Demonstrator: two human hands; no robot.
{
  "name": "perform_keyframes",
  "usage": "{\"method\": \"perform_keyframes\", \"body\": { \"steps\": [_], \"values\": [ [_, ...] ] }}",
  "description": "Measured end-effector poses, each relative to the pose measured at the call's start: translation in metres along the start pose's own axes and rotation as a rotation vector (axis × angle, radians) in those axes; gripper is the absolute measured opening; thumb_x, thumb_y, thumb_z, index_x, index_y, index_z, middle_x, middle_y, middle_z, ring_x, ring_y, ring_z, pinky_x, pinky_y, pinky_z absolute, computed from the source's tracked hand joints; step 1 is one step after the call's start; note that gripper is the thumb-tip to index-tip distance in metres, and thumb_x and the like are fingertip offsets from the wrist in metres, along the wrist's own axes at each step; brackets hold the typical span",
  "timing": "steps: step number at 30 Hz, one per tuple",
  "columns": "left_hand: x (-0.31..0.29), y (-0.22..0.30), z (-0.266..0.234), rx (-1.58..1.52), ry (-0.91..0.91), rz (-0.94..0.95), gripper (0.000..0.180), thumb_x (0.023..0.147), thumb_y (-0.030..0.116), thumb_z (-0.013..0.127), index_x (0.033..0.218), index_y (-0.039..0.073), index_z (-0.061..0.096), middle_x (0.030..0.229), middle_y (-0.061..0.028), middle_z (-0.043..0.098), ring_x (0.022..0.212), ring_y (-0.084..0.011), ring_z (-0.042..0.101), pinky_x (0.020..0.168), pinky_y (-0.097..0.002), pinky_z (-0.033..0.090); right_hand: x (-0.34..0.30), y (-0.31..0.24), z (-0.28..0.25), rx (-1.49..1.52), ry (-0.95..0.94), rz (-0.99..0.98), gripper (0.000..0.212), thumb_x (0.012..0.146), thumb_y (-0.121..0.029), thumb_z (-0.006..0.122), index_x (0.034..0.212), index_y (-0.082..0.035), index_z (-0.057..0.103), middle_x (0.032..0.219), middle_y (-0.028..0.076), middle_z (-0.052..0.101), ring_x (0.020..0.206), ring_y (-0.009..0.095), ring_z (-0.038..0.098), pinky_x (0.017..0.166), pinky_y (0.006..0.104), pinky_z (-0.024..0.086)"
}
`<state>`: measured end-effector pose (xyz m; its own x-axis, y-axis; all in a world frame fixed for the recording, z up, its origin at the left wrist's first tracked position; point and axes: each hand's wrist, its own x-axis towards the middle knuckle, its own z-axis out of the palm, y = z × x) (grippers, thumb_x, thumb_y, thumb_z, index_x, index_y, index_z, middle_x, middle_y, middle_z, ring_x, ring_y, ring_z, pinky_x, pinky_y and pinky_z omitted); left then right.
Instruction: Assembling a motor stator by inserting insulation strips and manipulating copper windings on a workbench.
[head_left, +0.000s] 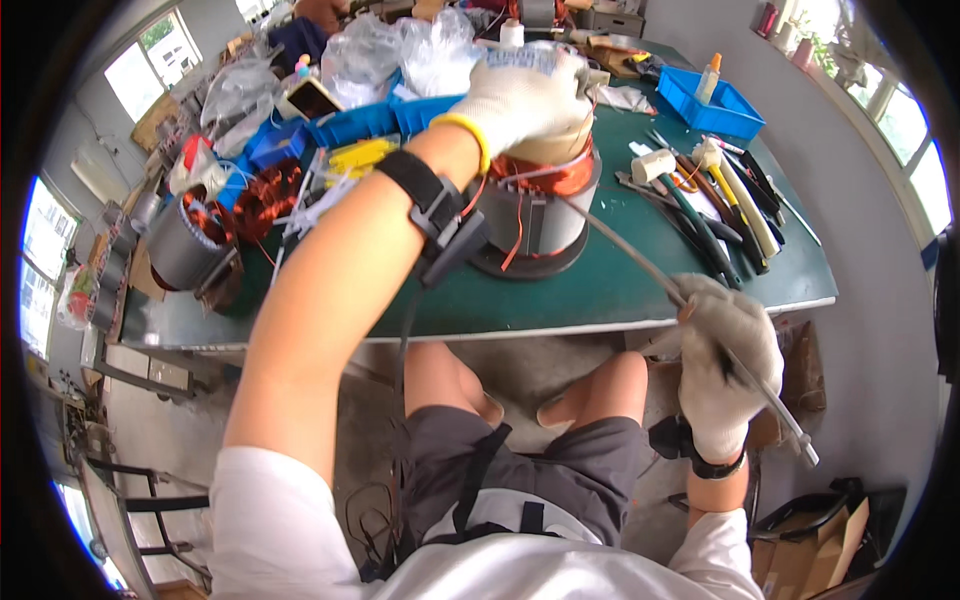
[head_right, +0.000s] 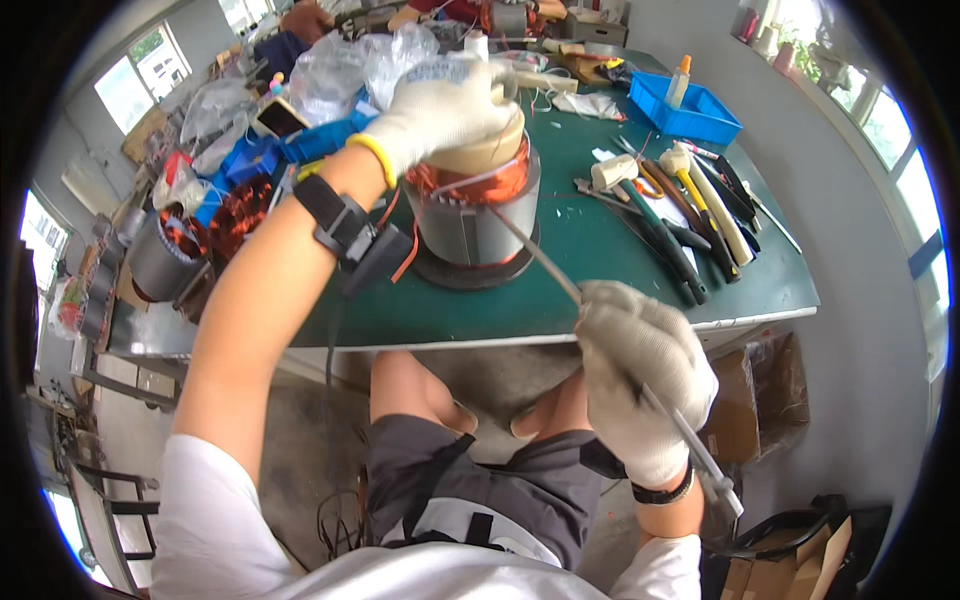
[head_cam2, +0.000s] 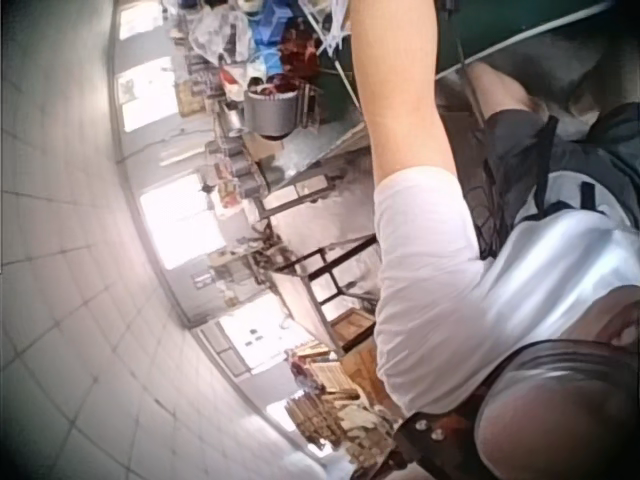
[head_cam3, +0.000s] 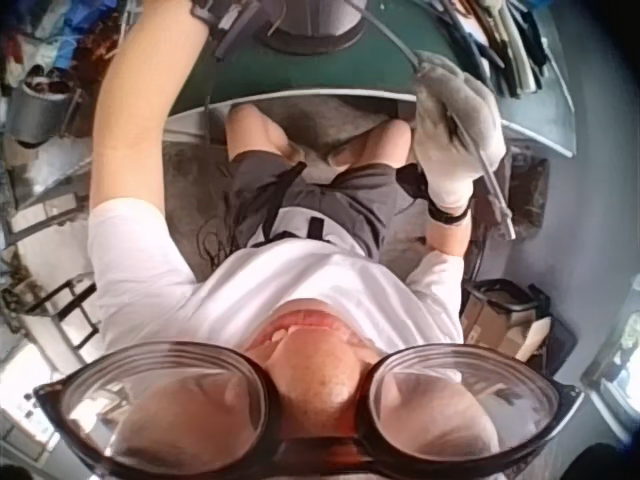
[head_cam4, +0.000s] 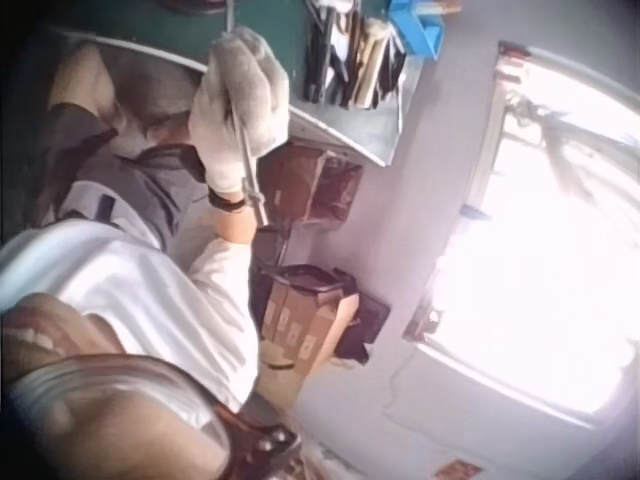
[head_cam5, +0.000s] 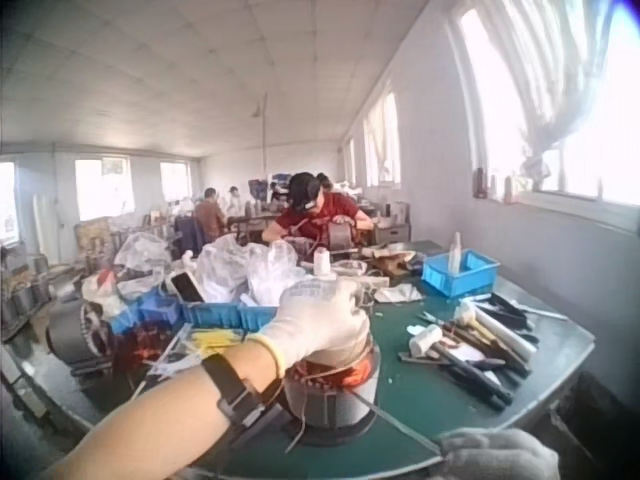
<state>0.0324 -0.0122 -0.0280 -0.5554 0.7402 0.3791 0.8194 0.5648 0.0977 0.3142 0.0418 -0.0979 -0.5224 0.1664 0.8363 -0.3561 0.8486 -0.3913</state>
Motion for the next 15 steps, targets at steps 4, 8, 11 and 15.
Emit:
{"method": "perform_keyframes", "body": {
  "steps": [4,8,11,15],
  "values": [
    [0.004,-0.009,0.01,0.01,0.152,0.12,0.031,0.082,0.039,0.062,0.101,0.016,0.072,0.113,-0.0156,0.068,0.097,-0.035,0.069,0.086,-0.047,0.054,-0.019,0.0,0.013,0.08,0.0,-0.122,0.025,0.071,0.014,0.064,0.093,0.003,0.066,0.089,0.02,0.069,0.083,0.038,0.071,0.071,0.0419,0.059],
    [0.004,0.0,0.003,-0.027,0.102,0.099,0.035,0.08,0.04,0.064,0.105,0.016,0.072,0.112,-0.0161,0.069,0.098,-0.0348,0.068,0.087,-0.0463,0.054,-0.032,-0.009,0.011,-0.048,-0.053,-0.203,0.028,0.067,0.013,0.065,0.093,0.004,0.066,0.088,0.022,0.067,0.08,0.039,0.07,0.071,0.0412,0.06],
    [-0.007,-0.003,0.003,-0.015,0.14,0.087,0.036,0.081,0.041,0.063,0.105,0.016,0.072,0.108,-0.0149,0.071,0.098,-0.0353,0.068,0.087,-0.0461,0.054,-0.044,-0.018,0.009,0.161,0.109,-0.198,0.03,0.063,0.013,0.068,0.092,0.005,0.064,0.088,0.02,0.066,0.08,0.04,0.069,0.072,0.0425,0.06],
    [0.002,-0.003,0.008,-0.058,0.108,0.1,0.036,0.08,0.041,0.064,0.106,0.016,0.072,0.109,-0.0166,0.07,0.097,-0.0372,0.068,0.086,-0.0471,0.054,-0.036,0.0,0.016,-0.023,0.01,-0.184,0.034,0.063,0.016,0.069,0.095,0.005,0.065,0.092,0.02,0.065,0.083,0.04,0.069,0.073,0.0431,0.059]
  ]
}}
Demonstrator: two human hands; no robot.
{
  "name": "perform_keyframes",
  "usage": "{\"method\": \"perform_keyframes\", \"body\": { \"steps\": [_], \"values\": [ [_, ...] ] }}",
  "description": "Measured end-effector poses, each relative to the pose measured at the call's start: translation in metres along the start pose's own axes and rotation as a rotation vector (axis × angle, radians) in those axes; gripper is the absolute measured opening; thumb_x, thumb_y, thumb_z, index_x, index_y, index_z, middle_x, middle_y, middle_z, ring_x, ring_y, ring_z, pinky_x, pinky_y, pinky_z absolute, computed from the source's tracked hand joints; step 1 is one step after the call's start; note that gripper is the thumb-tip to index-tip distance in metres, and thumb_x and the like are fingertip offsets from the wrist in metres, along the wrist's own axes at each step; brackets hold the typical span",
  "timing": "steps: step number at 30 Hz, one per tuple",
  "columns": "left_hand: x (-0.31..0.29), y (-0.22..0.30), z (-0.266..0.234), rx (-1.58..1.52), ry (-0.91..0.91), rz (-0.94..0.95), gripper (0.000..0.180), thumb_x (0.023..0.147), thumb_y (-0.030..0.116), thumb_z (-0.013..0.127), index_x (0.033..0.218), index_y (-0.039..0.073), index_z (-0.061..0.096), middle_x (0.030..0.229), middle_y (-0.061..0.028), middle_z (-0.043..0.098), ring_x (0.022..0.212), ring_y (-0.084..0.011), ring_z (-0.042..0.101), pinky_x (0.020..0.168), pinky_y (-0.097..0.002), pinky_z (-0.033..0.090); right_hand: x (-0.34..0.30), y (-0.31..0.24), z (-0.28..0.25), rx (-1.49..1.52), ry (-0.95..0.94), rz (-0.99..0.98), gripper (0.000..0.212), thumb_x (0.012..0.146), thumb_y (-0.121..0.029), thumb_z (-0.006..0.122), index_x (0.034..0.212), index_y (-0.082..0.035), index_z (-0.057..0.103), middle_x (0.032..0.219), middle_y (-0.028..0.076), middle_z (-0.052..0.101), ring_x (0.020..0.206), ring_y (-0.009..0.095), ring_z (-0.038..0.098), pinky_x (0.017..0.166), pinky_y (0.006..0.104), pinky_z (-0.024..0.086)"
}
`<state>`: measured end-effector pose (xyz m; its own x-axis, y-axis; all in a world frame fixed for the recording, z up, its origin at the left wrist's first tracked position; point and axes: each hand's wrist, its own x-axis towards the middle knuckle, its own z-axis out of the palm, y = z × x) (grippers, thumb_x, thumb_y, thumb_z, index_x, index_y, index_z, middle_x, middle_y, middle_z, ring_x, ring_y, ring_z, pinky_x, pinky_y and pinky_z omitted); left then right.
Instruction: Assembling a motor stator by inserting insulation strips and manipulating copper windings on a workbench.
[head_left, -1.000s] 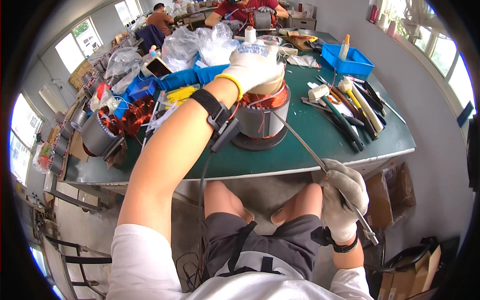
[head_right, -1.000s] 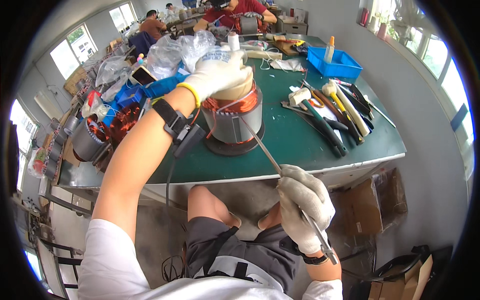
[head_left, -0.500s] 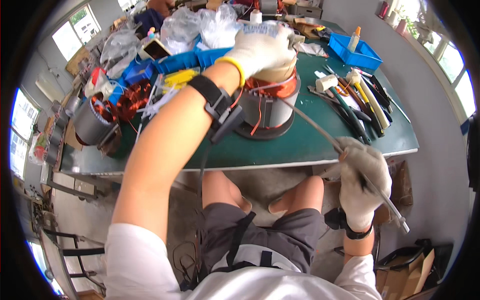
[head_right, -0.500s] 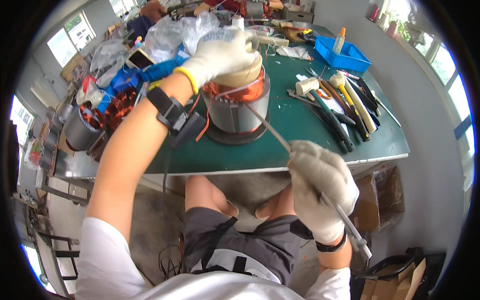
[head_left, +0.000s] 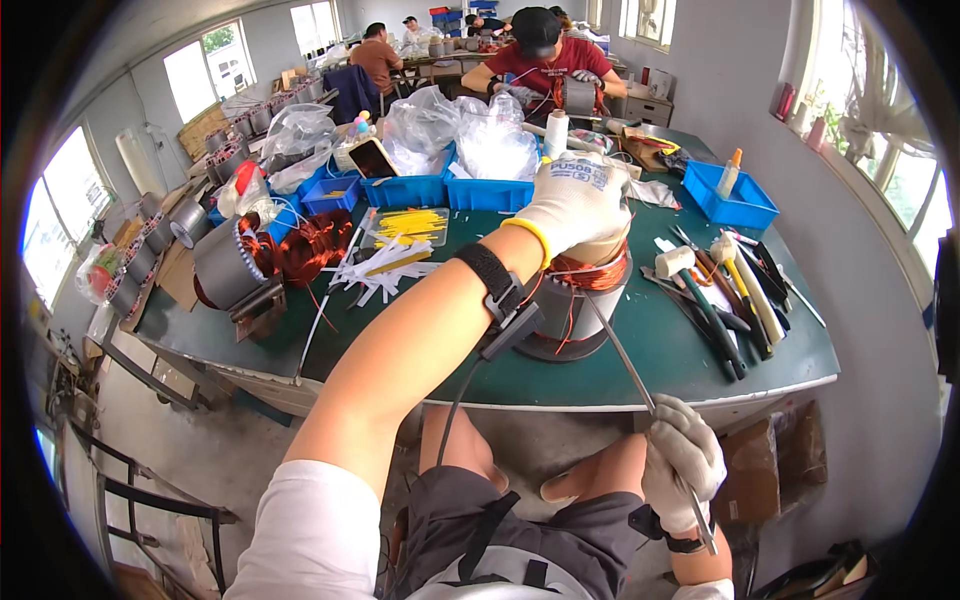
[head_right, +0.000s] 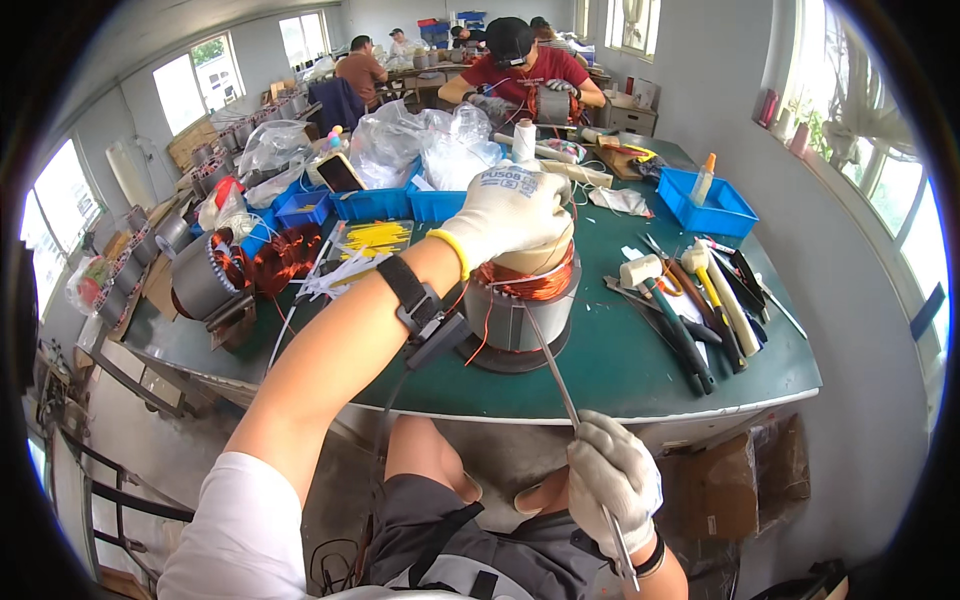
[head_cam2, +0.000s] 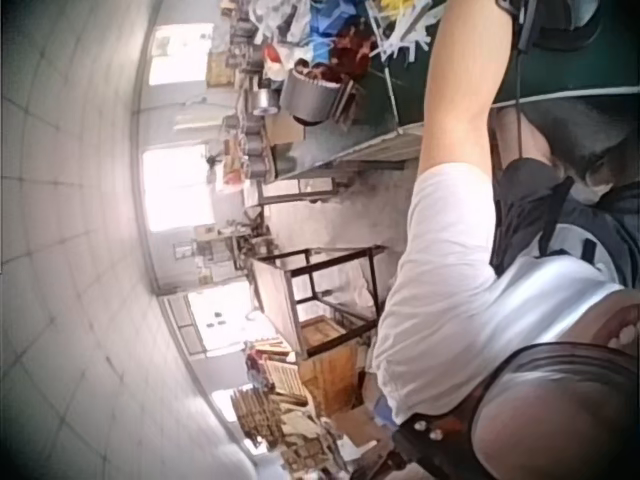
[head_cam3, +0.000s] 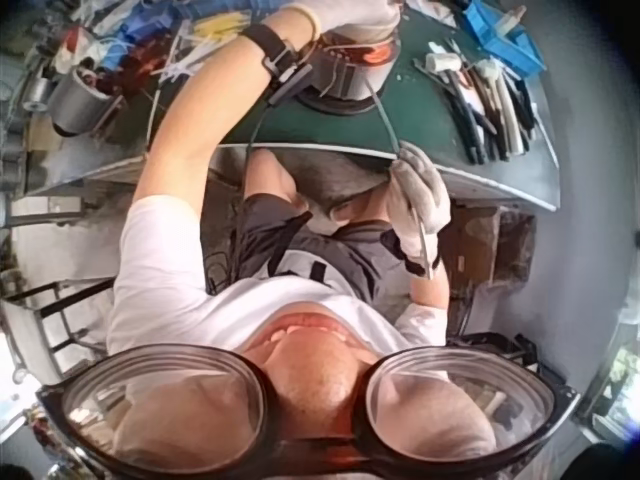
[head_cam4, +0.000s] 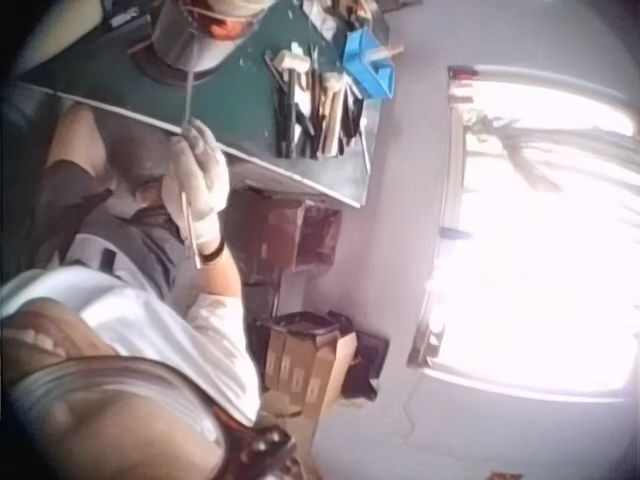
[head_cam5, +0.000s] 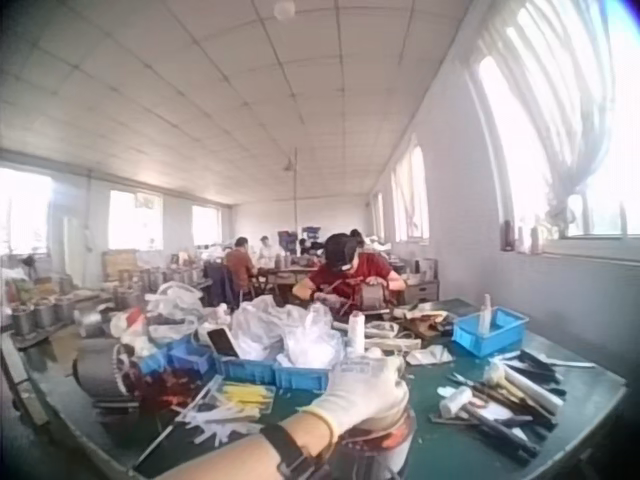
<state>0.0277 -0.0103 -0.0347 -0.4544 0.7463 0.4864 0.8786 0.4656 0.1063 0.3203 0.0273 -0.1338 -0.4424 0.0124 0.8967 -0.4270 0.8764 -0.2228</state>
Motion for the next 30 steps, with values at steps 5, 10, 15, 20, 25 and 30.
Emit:
{"method": "perform_keyframes", "body": {
  "steps": [5,10,15,20,25,30],
  "values": [
    [0.001,-0.014,0.015,0.108,0.142,0.083,0.038,0.082,0.041,0.061,0.11,0.017,0.071,0.107,-0.0241,0.069,0.089,-0.0361,0.071,0.079,-0.0483,0.057,0.002,0.013,0.019,0.05,-0.103,-0.183,0.038,0.071,-0.017,0.08,0.095,0.007,0.064,0.094,0.022,0.064,0.089,0.043,0.068,0.07,0.0427,0.059],
    [0.001,-0.002,-0.004,0.13,-0.065,-0.036,0.041,0.085,0.048,0.058,0.11,0.017,0.069,0.124,-0.013,0.065,0.108,-0.0319,0.066,0.093,-0.0436,0.051,0.016,0.013,0.02,0.058,-0.04,0.006,0.021,0.074,0.012,0.068,0.092,0.002,0.068,0.096,0.02,0.07,0.091,0.035,0.071,0.077,0.0391,0.058],
    [0.012,-0.014,0.01,0.099,-0.169,-0.101,0.05,0.089,0.055,0.052,0.127,0.023,0.059,0.129,-0.0109,0.063,0.113,-0.0324,0.065,0.097,-0.0445,0.049,0.07,0.002,0.001,-0.044,-0.115,0.224,0.024,0.075,0.01,0.07,0.096,-0.002,0.069,0.096,0.012,0.074,0.082,0.024,0.07,0.077,0.0324,0.055],
    [0.008,-0.018,0.019,0.115,-0.133,-0.056,0.05,0.089,0.057,0.052,0.128,0.027,0.059,0.121,-0.0088,0.068,0.108,-0.0316,0.067,0.097,-0.044,0.049,0.031,-0.013,0.007,0.002,-0.08,0.004,0.037,0.052,0.003,0.07,0.088,0.006,0.066,0.087,0.022,0.065,0.081,0.04,0.068,0.072,0.042,0.058],
    [0.001,-0.01,0.008,0.136,-0.103,-0.08,0.048,0.087,0.059,0.054,0.123,0.028,0.063,0.122,-0.0084,0.068,0.108,-0.0313,0.067,0.096,-0.044,0.05,-0.002,0.0,0.007,-0.013,-0.002,-0.05,0.041,0.046,-0.003,0.074,0.084,0.008,0.061,0.08,0.021,0.062,0.073,0.041,0.067,0.068,0.0432,0.059],
    [0.003,-0.011,0.002,0.084,-0.119,-0.03,0.039,0.087,0.054,0.059,0.112,0.025,0.067,0.121,-0.0091,0.067,0.107,-0.0318,0.067,0.093,-0.0429,0.051,-0.017,0.019,0.013,0.033,0.023,-0.107,0.046,0.048,-0.011,0.08,0.083,0.009,0.058,0.081,0.023,0.061,0.075,0.042,0.066,0.07,0.0457,0.059]
  ]
}}
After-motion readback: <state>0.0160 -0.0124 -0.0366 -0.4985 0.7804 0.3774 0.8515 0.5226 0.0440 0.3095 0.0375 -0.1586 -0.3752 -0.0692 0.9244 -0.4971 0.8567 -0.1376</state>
